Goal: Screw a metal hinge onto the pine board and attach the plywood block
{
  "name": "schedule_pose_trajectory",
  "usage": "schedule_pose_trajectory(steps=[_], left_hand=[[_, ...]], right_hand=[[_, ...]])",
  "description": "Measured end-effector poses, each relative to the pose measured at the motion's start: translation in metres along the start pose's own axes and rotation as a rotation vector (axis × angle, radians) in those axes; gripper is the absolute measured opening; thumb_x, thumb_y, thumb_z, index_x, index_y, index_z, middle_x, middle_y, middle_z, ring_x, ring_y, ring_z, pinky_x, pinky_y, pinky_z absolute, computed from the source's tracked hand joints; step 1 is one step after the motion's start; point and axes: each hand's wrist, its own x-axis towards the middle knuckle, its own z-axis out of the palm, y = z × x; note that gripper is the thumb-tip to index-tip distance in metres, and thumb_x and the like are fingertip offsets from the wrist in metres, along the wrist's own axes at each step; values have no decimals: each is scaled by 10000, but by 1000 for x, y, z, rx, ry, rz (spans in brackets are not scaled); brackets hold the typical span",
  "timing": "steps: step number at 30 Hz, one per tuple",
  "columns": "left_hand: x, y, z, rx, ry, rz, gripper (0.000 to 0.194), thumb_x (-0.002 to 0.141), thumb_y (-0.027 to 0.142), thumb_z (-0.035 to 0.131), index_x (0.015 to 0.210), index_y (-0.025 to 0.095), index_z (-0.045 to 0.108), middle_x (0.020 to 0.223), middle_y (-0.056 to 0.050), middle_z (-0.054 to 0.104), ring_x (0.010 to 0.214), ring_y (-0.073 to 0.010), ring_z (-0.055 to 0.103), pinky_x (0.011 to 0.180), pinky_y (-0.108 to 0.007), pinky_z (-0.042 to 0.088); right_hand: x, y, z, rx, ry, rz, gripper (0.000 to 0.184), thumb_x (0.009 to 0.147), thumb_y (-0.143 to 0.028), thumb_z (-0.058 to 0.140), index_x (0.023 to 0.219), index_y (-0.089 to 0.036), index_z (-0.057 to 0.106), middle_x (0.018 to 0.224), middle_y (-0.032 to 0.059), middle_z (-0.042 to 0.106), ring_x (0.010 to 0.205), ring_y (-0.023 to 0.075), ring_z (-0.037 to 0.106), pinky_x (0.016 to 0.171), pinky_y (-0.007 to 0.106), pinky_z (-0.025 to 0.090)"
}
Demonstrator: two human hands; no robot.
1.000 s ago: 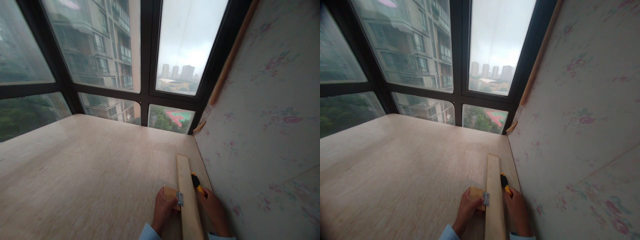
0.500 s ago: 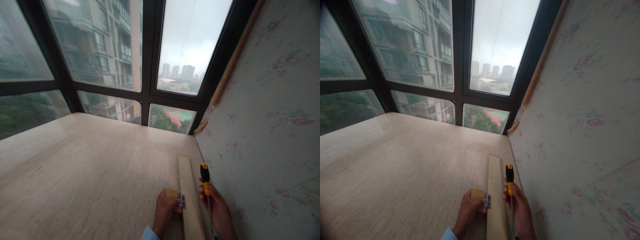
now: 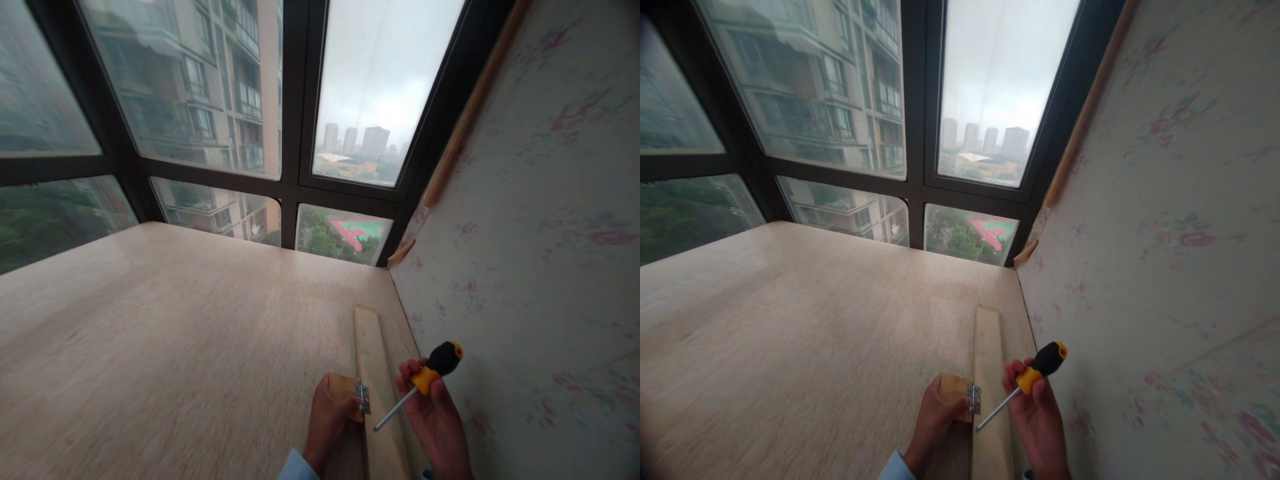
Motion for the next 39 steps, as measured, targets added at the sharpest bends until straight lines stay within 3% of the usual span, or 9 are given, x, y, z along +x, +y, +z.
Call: schedule_pose_trajectory(steps=[5,12,23,27,33,39], left_hand=[[1,-2,-1,0,-21,5,333,535,204,766,833,156,626,778,-45,720,687,-221,686,509,-240,520],[0,1,-2,2,-59,9,330,540,229,725,834,154,595,762,-49,714,656,-218,677,502,-253,516],[-6,9,0,24,-62,4,347,559,216,732,862,153,577,774,-31,719,668,-219,695,462,-233,521],[-8,10,1,35,-77,-73,403,582,249,725,935,149,556,815,-54,721,616,-232,700,386,-240,504],[-8,13,0,20,-79,-83,420,567,249,731,927,139,546,813,-66,716,595,-231,696,373,-245,505],[-7,12,0,37,-68,-63,372,581,240,717,899,133,557,778,-58,713,586,-234,693,357,-249,499]], right_hand=[[-4,-1,0,6,14,-39,467,531,-529,919,904,-323,727,995,2,727,998,224,688,944,418,540],[-7,-1,3,-45,-36,-44,435,567,-569,887,892,-324,732,934,22,746,959,265,697,989,524,497],[-13,0,5,-76,-76,-54,465,576,-580,876,919,-310,716,887,4,742,943,255,706,923,451,541],[-14,0,4,-39,-64,-117,449,573,-552,890,919,-321,722,893,-30,741,926,217,700,942,409,543],[-14,-2,5,2,-97,-208,438,513,-558,912,853,-344,738,935,-52,722,958,185,657,934,357,538],[-13,-3,10,-1,-180,-199,431,532,-581,895,852,-336,742,811,-27,587,798,158,565,772,335,533]])
